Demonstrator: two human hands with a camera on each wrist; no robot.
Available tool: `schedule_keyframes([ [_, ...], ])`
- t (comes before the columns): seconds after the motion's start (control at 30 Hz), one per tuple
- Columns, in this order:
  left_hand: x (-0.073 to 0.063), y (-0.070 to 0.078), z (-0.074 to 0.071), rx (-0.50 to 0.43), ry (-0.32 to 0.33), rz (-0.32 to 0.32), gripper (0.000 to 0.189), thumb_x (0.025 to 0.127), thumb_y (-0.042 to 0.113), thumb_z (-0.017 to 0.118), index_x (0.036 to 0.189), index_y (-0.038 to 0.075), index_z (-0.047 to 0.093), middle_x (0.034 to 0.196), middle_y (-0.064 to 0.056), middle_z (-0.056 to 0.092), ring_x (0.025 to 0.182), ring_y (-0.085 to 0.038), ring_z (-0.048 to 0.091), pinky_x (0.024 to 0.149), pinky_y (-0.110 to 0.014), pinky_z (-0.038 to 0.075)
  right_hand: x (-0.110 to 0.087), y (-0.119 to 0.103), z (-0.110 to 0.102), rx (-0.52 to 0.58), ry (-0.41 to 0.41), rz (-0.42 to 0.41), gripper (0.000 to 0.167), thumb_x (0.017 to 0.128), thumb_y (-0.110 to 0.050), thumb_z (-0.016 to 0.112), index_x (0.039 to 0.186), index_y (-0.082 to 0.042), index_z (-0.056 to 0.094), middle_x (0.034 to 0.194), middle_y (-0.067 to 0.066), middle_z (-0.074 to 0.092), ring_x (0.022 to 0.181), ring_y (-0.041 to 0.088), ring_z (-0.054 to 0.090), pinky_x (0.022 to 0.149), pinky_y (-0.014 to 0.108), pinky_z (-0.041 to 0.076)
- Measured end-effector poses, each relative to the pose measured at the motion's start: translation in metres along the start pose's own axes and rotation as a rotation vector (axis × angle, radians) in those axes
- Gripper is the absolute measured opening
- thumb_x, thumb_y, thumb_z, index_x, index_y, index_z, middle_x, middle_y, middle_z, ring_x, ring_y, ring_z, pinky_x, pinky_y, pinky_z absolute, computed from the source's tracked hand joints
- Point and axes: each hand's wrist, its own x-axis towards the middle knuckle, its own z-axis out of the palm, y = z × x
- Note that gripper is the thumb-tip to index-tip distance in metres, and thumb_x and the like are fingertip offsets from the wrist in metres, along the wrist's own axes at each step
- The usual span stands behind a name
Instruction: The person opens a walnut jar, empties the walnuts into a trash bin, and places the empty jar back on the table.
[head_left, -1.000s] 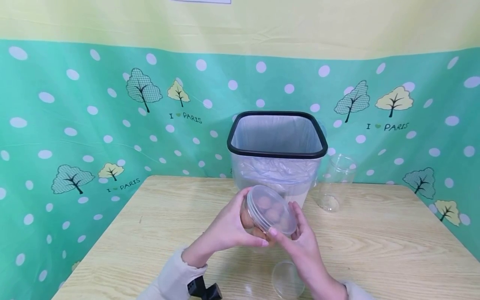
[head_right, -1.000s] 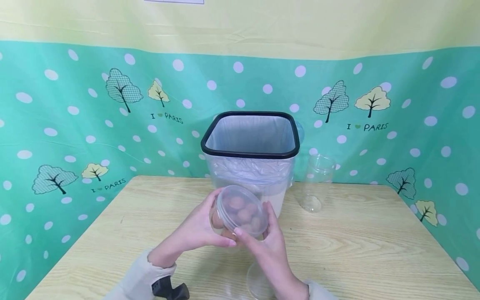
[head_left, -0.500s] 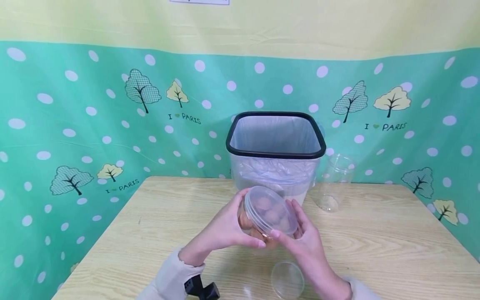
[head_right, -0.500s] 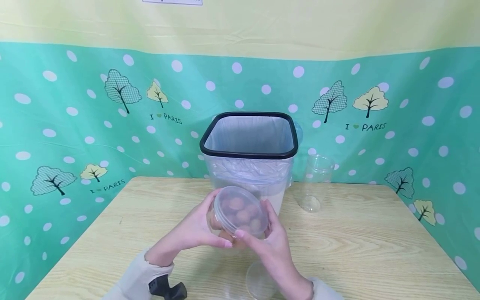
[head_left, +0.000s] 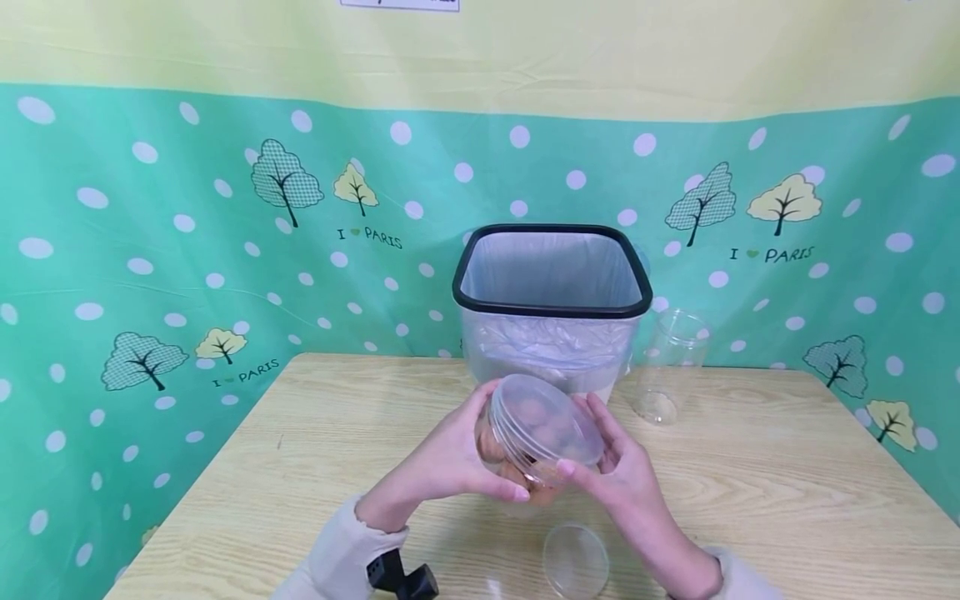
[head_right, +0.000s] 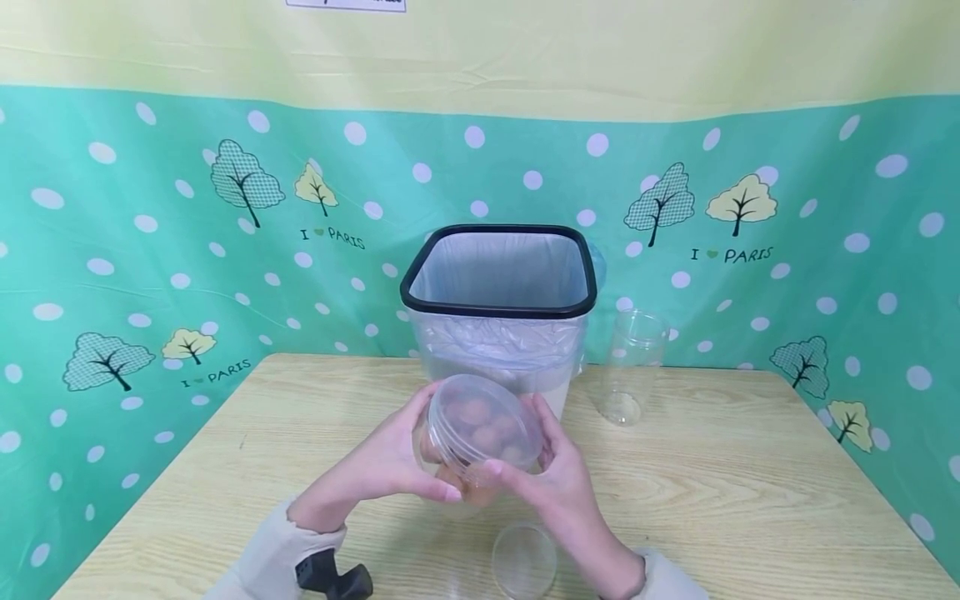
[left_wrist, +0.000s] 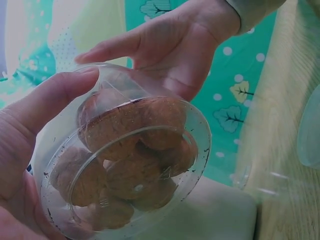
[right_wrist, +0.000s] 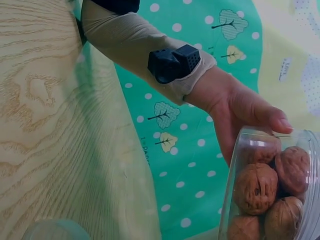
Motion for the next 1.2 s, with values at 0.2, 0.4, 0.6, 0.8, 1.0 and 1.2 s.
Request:
schedule_keyframes([
  [0.2,0.001,0.000,0.000,-0.014,-0.012,0.002,0.107,0.053,0.015,0.092,0.142,0.019,0.031,0.128,0.002,0.051,0.120,-0.016,0.047,0.107,-0.045,0.028,0.001,0.002,-0.003,0.046,-0.012,-0.045,0.090,0.072,0.006,0.071,0.144,0.013,0.017,0.145,0.029,0.032,0.122,-0.007,0.042,0.099,0.010,0.031],
  [0.4,0.001,0.000,-0.001,-0.008,-0.027,0.008,0.108,0.054,0.015,0.092,0.143,0.019,0.031,0.131,0.001,0.050,0.121,-0.016,0.046,0.107,-0.044,0.029,0.003,-0.001,-0.006,0.053,0.015,-0.119,0.089,0.071,0.012,0.069,0.143,0.013,0.017,0.146,0.031,0.028,0.125,-0.006,0.040,0.100,0.011,0.030],
  [0.6,0.000,0.003,-0.005,-0.024,-0.046,0.002,0.106,0.056,0.014,0.091,0.143,0.018,0.031,0.137,0.000,0.045,0.127,-0.017,0.041,0.109,-0.045,0.023,0.000,-0.001,-0.016,0.060,0.053,-0.191,0.087,0.070,0.017,0.067,0.144,0.011,0.021,0.146,0.013,0.039,0.127,-0.002,0.041,0.101,0.013,0.030],
  [0.8,-0.002,0.004,-0.008,-0.020,-0.034,-0.013,0.105,0.056,0.013,0.090,0.143,0.015,0.031,0.142,-0.004,0.041,0.131,-0.020,0.037,0.111,-0.047,0.019,-0.007,0.002,-0.037,0.083,0.065,-0.273,0.091,0.067,0.022,0.066,0.144,0.009,0.020,0.141,-0.003,0.046,0.129,0.002,0.039,0.102,0.013,0.029],
  [1.0,-0.002,0.006,-0.011,-0.020,-0.018,-0.014,0.106,0.055,0.013,0.090,0.143,0.015,0.031,0.143,-0.004,0.040,0.133,-0.021,0.035,0.111,-0.048,0.018,-0.015,0.007,-0.060,0.049,0.083,-0.240,0.092,0.068,0.025,0.063,0.146,0.006,0.019,0.144,-0.004,0.043,0.131,-0.001,0.036,0.102,0.010,0.029],
  [1.2,-0.003,0.004,-0.013,-0.021,-0.010,0.005,0.107,0.055,0.012,0.090,0.144,0.015,0.030,0.144,-0.004,0.039,0.133,-0.021,0.035,0.111,-0.049,0.018,-0.022,0.017,-0.080,0.011,0.063,-0.207,0.090,0.071,0.026,0.059,0.147,0.005,0.015,0.148,-0.002,0.038,0.132,-0.003,0.033,0.101,0.010,0.028],
])
